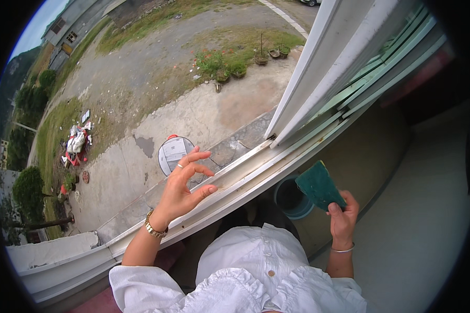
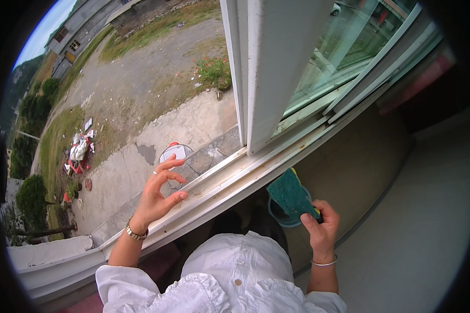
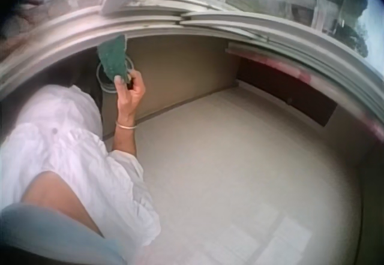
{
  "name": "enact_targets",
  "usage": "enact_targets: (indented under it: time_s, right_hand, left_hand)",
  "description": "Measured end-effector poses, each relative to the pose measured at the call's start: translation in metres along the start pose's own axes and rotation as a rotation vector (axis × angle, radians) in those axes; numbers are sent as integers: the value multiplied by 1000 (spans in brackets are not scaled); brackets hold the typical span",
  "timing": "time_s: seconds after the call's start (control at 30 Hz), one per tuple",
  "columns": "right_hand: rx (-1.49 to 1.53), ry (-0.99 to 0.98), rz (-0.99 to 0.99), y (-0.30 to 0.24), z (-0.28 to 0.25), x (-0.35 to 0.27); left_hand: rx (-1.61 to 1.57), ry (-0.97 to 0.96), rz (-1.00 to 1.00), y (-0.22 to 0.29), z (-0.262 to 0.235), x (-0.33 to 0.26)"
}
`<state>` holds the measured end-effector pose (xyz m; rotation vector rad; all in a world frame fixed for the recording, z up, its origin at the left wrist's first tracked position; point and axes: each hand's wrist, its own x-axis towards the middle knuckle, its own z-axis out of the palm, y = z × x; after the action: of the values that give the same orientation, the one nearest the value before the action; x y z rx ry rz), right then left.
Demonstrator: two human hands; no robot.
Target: The person cleans the window frame using a yellow sponge and a grey cloth. They repeatedly wipe the frame, dip the sponge into a bucket of water, and continue wiping different sections of the frame.
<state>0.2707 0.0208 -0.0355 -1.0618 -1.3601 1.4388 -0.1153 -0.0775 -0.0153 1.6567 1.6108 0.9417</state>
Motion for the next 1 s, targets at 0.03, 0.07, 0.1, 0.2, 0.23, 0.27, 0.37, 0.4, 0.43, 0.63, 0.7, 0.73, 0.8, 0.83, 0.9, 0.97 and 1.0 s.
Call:
enact_targets:
  time_s: [0.03,0.07,0.1,0.2,0.23,0.27,0.37,0.4,0.43,0.63,0.7,0.73,0.8,0.83,0.9,0.97,1.0]
  right_hand:
    - [4,-8,-5,-1,2,2]
    - [6,-17,-12,-2,4,2]
    - [6,-27,-16,-2,7,4]
    - [-4,-52,-41,-7,11,9]
    - [-17,-47,-59,-6,9,11]
    - [-29,-47,-72,-4,5,10]
    - [-33,-59,-85,3,1,8]
    - [-31,-66,-85,4,1,8]
    - [-21,-57,-70,2,4,9]
    - [6,-20,-57,-12,17,8]
    - [-1,-53,-46,-12,16,9]
    - [-6,-63,-59,-11,18,10]
    - [-9,-76,-40,-15,18,9]
    - [-16,-76,-36,-12,18,7]
    - [3,-59,-4,-9,15,6]
    - [-4,-52,24,-7,16,5]
    - [-23,-54,33,-7,17,5]
  left_hand:
    - [-67,89,-32,-10,-13,-1]
    - [-76,198,-26,-39,-25,-2]
    - [132,275,-41,-51,-30,2]
    - [1191,391,-171,-40,-30,24]
    - [1074,372,-62,-31,-22,29]
    - [956,351,38,-21,-12,23]
    - [536,102,271,8,12,1]
    - [616,28,319,7,19,-4]
    - [699,-46,369,5,26,-8]
    - [962,-256,390,10,42,-3]
    - [981,-288,360,13,44,0]
    - [937,-264,368,16,43,2]
    - [853,-275,388,11,44,6]
    - [823,-283,392,9,42,6]
    - [656,-182,369,0,44,2]
    - [631,-169,370,-1,44,2]
    - [597,-163,376,3,41,2]
